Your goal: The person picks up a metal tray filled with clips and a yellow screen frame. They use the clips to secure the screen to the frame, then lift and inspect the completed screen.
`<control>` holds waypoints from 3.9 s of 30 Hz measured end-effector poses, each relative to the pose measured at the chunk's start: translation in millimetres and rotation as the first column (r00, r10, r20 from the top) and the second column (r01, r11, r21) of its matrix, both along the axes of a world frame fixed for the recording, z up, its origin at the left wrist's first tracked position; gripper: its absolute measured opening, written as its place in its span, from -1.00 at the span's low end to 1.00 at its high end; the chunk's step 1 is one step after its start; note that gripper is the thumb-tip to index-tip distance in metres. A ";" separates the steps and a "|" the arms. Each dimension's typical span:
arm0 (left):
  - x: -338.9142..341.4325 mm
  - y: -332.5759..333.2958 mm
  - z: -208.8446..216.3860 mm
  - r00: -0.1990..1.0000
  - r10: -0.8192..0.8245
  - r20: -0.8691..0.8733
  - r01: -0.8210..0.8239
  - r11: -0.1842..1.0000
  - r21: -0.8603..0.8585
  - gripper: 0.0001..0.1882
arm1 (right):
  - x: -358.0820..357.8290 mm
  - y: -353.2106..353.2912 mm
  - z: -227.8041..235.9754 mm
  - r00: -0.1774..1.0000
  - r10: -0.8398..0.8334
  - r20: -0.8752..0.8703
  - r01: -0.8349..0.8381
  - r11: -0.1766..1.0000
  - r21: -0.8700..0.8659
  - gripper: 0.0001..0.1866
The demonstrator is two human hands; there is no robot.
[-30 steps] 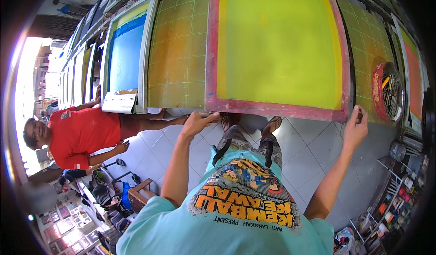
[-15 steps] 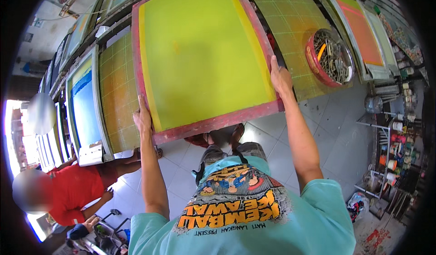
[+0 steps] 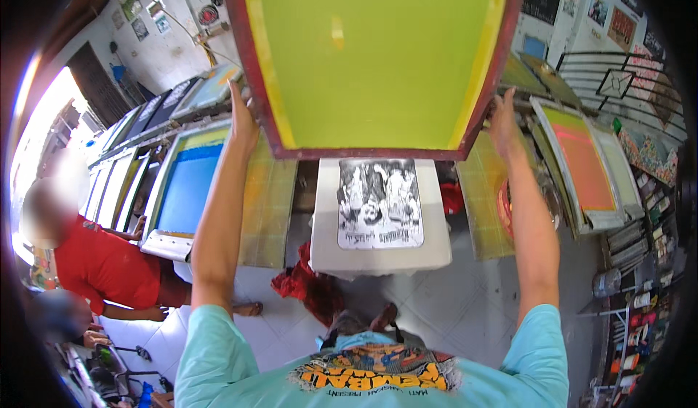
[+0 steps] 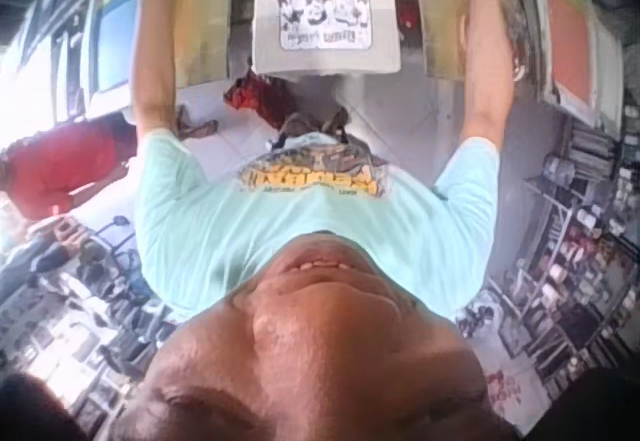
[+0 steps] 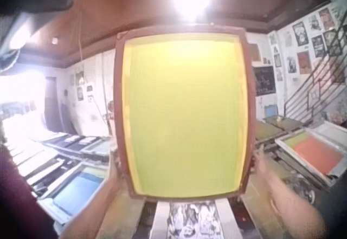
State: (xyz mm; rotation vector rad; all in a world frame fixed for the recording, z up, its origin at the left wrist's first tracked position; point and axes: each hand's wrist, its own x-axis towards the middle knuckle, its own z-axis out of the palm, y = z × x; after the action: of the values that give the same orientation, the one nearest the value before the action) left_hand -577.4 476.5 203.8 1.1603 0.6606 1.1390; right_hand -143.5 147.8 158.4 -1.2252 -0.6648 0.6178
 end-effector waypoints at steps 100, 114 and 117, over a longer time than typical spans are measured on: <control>31.9 70.8 -270.5 0.717 -0.298 -0.630 0.044 0.922 -0.386 -0.27 | 5.8 42.9 -237.4 0.962 -0.240 0.126 0.250 0.603 -0.757 -0.22; 35.8 66.2 -268.0 0.713 -0.287 -0.639 0.084 0.941 -0.328 -0.43 | -5.5 52.4 -227.8 0.960 -0.219 0.177 0.274 0.582 -0.766 -0.17; 36.7 66.7 -263.8 0.679 -0.292 -0.674 0.066 0.938 -0.340 -0.47 | -10.7 60.1 -224.1 0.939 -0.248 0.237 0.335 0.514 -0.789 -0.17</control>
State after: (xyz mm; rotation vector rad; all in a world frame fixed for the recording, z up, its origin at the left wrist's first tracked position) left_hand -540.7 543.2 -59.9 1.3722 1.2399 0.3465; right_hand -154.2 207.8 -65.7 -2.2242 -0.1833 0.5941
